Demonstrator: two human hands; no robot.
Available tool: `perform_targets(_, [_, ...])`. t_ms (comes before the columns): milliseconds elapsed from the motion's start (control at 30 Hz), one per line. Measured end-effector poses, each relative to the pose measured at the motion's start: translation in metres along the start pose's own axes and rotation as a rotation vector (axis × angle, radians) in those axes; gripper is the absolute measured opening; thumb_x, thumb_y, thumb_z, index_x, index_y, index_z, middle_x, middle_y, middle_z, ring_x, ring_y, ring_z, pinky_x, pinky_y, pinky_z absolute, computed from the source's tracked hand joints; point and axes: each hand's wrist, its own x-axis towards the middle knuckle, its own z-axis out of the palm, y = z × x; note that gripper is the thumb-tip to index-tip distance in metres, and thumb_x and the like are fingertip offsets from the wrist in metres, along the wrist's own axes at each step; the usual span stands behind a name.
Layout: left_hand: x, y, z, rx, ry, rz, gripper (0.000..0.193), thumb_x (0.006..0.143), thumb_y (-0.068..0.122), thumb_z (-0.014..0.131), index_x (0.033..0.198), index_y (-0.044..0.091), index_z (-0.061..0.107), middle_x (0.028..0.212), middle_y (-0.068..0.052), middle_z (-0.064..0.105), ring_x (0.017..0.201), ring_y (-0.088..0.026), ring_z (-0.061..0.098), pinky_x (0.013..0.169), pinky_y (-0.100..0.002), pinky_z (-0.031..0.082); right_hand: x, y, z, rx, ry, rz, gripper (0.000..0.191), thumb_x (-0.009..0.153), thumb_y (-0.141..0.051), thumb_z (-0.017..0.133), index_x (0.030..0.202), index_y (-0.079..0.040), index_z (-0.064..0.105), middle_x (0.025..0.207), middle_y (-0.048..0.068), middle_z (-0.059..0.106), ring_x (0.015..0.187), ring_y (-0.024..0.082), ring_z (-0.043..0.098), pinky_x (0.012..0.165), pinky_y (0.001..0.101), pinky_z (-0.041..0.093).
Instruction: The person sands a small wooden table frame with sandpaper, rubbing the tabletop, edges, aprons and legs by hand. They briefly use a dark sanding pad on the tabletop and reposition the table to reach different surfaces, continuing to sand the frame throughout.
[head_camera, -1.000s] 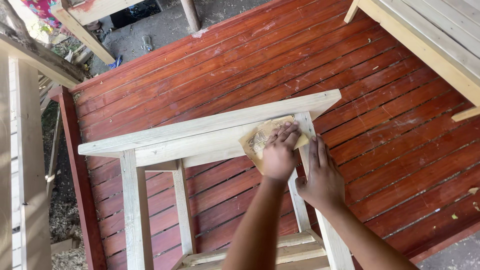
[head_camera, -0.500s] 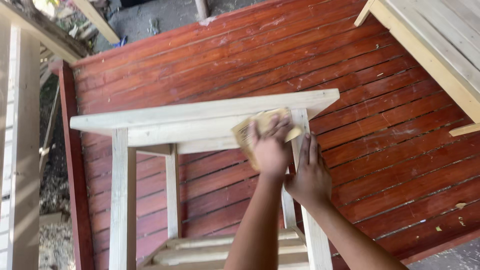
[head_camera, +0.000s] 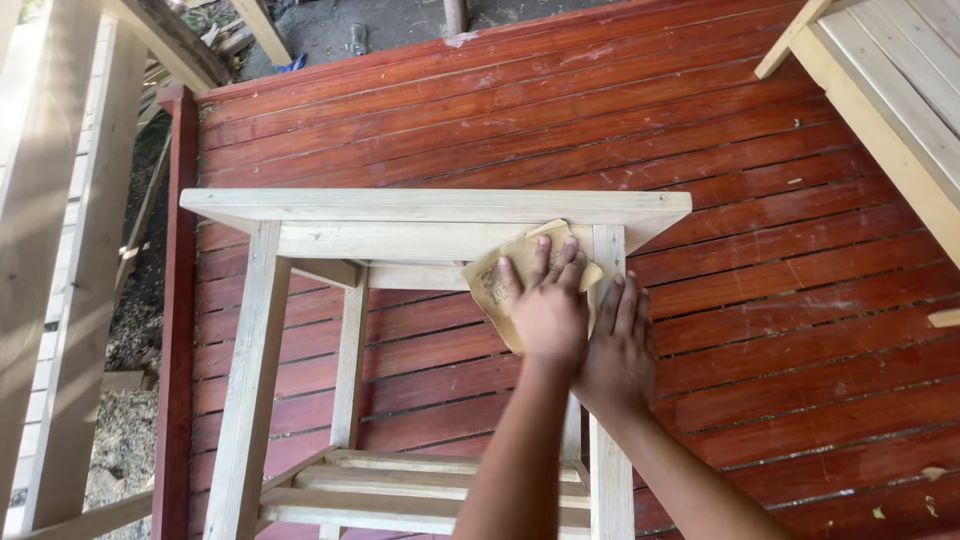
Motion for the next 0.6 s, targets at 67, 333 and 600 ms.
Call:
perform_targets(67, [-0.003, -0.024, -0.008, 0.145, 0.035, 0.067, 0.053, 0.092, 0.014, 0.062, 0.142, 0.030, 0.063, 0.147, -0.009, 0.059, 0.141, -0.025, 0.050, 0.123, -0.065, 0.012, 0.001, 0.000, 0.000, -0.086, -0.069, 0.023, 0.106, 0.075, -0.025, 0.077, 0.153, 0.013, 0.016, 0.162, 0.034, 0.017, 0.150, 0.053, 0.020, 0.122, 0.0573, 0.023])
perform_targets(333, [0.008, 0.014, 0.000, 0.064, 0.012, -0.192, 0.044, 0.091, 0.024, 0.063, 0.135, 0.025, 0.063, 0.146, -0.004, 0.060, 0.145, -0.025, 0.045, 0.123, -0.065, 0.008, 0.003, -0.004, -0.004, -0.143, -0.202, 0.106, 0.110, 0.073, -0.031, 0.078, 0.155, 0.009, 0.015, 0.165, 0.028, 0.011, 0.150, 0.052, 0.013, 0.120, 0.0571, 0.021])
perform_targets(600, [0.007, -0.082, -0.042, 0.222, -0.155, -0.483, 0.043, 0.103, 0.015, 0.054, 0.139, 0.038, 0.063, 0.134, 0.009, 0.069, 0.152, -0.010, 0.045, 0.133, -0.064, 0.005, 0.000, 0.003, 0.007, -0.210, -0.136, 0.031, 0.103, 0.075, -0.021, 0.071, 0.156, 0.012, 0.017, 0.166, 0.031, 0.010, 0.151, 0.054, 0.014, 0.120, 0.0575, 0.024])
